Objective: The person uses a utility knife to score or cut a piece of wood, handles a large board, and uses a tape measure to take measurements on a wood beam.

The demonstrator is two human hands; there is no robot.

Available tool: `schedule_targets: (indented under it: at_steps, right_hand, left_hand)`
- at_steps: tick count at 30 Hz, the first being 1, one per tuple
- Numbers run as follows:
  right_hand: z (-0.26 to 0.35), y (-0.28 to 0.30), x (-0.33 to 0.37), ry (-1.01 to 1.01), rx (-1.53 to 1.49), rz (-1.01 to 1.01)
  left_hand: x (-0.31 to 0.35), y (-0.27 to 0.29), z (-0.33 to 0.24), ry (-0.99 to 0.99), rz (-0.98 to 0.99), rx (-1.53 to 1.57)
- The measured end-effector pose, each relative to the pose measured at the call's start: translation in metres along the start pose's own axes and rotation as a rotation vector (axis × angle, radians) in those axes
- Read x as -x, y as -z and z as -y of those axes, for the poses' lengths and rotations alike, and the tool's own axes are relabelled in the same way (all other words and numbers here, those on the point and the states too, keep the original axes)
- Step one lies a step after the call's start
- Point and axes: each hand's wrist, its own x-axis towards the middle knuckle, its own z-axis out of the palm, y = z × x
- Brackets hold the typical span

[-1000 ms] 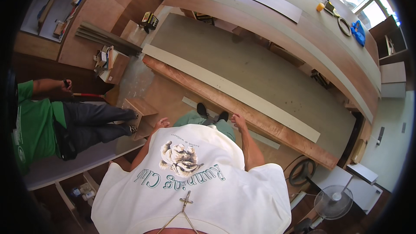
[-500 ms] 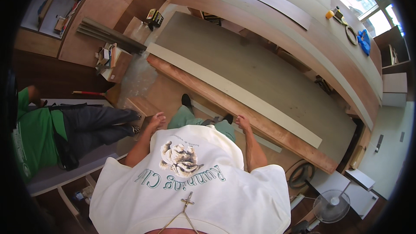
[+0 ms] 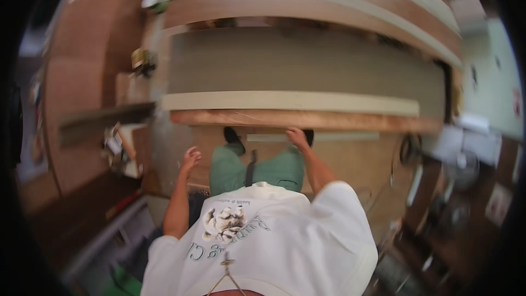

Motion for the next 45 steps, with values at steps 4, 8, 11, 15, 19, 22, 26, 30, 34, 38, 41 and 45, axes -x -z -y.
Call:
schedule_targets:
  at_steps: [4, 8, 11, 15, 19, 22, 26, 30, 34, 38, 41, 45]
  right_hand:
    - [-0.015, -0.088, -0.027, 0.014, -0.032, 0.037]
    - [-0.002, -0.14, -0.075, -0.053, -0.342, -0.077]
    - [0.01, -0.147, -0.126, -0.225, -0.473, -0.225]
    - [0.01, -0.137, -0.213, -0.32, -0.697, -0.514]
    - [-0.044, -0.087, -0.267, -0.398, -0.932, -0.907]
    - [-0.012, -0.094, -0.277, -0.514, -1.065, -0.903]
    - [-0.001, -0.079, -0.261, -0.508, -1.246, -0.849]
    - [-0.008, -0.072, -0.248, -0.475, -1.291, -0.794]
    - [-0.007, -0.072, -0.243, -0.453, -1.33, -0.76]
    - [-0.031, -0.065, -0.248, -0.459, -1.461, -0.762]
    - [-0.021, -0.068, -0.242, -0.364, -1.524, -0.595]
    - [-0.021, -0.065, -0.237, -0.348, -1.552, -0.554]
  left_hand:
    - [-0.072, 0.012, -0.037, -0.036, 0.104, -0.084]
    - [-0.195, 0.026, -0.001, -0.184, 0.307, -0.345]
    - [-0.279, 0.018, 0.005, -0.411, 0.336, -0.692]
    - [-0.343, -0.021, -0.029, -0.738, 0.059, -0.892]
    - [-0.329, -0.128, -0.09, -0.848, 0.174, -0.957]
    - [-0.327, -0.15, -0.105, -0.85, 0.124, -1.192]
    - [-0.326, -0.19, -0.115, -0.788, 0.153, -1.375]
    - [-0.325, -0.21, -0.12, -0.729, 0.179, -1.408]
    - [-0.334, -0.209, -0.119, -0.785, 0.203, -1.456]
    - [-0.326, -0.228, -0.127, -0.805, 0.226, -1.483]
    - [-0.324, -0.221, -0.131, -0.769, 0.187, -1.559]
    - [-0.338, -0.217, -0.123, -0.773, 0.204, -1.533]
